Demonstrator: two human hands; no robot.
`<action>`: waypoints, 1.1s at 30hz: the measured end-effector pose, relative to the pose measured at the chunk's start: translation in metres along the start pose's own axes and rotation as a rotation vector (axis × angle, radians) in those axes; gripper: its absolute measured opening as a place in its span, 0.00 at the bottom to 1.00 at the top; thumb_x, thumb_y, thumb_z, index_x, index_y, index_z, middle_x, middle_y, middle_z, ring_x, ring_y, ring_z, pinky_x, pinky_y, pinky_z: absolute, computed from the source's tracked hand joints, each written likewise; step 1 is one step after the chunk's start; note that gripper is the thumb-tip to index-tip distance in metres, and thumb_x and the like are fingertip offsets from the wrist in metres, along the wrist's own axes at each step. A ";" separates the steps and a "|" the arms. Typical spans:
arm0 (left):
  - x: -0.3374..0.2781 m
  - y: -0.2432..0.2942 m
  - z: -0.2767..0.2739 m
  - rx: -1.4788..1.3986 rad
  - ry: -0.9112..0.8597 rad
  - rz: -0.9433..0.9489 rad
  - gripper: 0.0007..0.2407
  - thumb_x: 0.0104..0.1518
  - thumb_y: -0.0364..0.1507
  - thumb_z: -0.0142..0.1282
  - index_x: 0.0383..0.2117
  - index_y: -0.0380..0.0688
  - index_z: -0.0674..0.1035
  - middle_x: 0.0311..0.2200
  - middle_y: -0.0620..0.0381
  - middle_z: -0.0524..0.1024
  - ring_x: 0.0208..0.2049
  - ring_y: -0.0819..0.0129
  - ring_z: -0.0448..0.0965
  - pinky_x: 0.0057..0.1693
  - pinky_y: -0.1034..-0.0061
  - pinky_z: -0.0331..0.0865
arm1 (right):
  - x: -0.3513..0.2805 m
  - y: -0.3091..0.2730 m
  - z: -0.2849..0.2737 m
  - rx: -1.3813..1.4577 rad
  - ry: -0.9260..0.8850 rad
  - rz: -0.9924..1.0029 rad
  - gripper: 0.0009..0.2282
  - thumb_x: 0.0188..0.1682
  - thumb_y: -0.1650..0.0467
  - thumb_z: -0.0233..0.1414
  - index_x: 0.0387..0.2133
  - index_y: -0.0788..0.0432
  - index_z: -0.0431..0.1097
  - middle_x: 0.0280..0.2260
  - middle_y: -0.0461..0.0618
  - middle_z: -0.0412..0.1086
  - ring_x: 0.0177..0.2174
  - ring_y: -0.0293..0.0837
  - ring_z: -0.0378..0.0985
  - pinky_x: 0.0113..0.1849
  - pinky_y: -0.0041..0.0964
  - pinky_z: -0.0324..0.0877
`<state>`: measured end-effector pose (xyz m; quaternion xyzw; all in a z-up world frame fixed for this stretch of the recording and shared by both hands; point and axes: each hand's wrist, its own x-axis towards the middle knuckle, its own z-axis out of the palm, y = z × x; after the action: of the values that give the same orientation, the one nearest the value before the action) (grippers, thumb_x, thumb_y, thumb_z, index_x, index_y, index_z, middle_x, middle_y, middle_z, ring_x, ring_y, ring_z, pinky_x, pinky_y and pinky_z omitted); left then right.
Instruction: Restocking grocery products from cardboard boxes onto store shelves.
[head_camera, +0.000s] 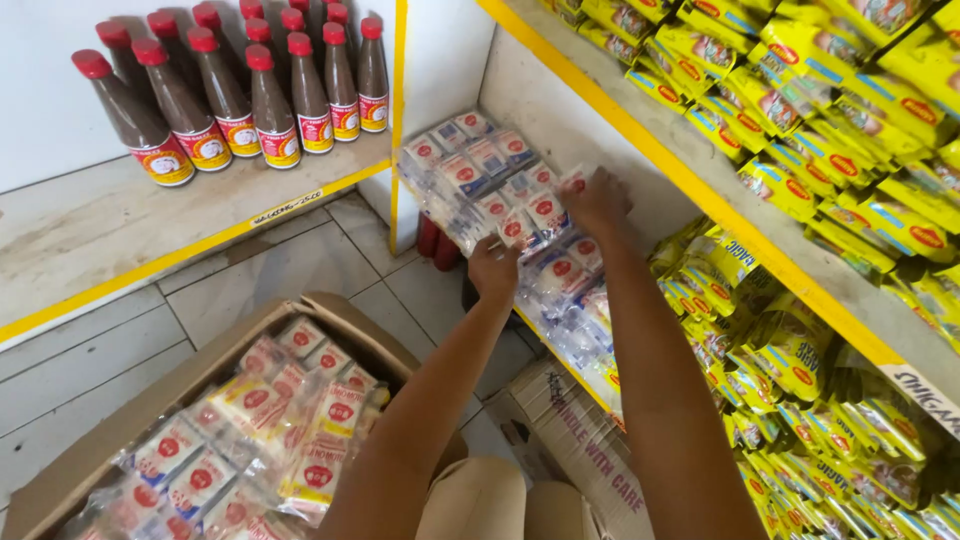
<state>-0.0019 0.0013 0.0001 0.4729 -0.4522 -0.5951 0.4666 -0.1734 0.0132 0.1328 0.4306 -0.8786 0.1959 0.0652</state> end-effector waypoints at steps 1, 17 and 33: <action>-0.001 0.000 0.002 -0.011 0.009 0.024 0.24 0.48 0.33 0.71 0.51 0.33 0.78 0.42 0.47 0.83 0.44 0.61 0.83 0.51 0.70 0.74 | -0.001 0.000 0.000 -0.034 -0.103 0.076 0.35 0.44 0.51 0.57 0.58 0.64 0.61 0.59 0.68 0.61 0.60 0.68 0.58 0.58 0.67 0.56; 0.013 -0.031 0.020 0.031 0.098 0.101 0.18 0.47 0.31 0.67 0.45 0.37 0.84 0.37 0.47 0.86 0.40 0.60 0.86 0.50 0.71 0.75 | -0.001 0.025 0.069 -0.133 -0.281 -0.052 0.29 0.53 0.56 0.46 0.62 0.63 0.59 0.63 0.68 0.57 0.59 0.70 0.62 0.57 0.64 0.59; -0.116 -0.001 -0.374 -0.115 0.157 -0.117 0.19 0.59 0.37 0.57 0.53 0.39 0.78 0.44 0.52 0.81 0.39 0.66 0.80 0.46 0.71 0.77 | -0.192 -0.158 0.055 0.517 -0.010 -0.780 0.24 0.55 0.70 0.54 0.64 0.70 0.61 0.64 0.69 0.61 0.63 0.64 0.63 0.63 0.49 0.58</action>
<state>0.3794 0.0788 -0.0381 0.5162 -0.3510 -0.6073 0.4915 0.0725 0.0445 0.0739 0.7317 -0.5739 0.3672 0.0204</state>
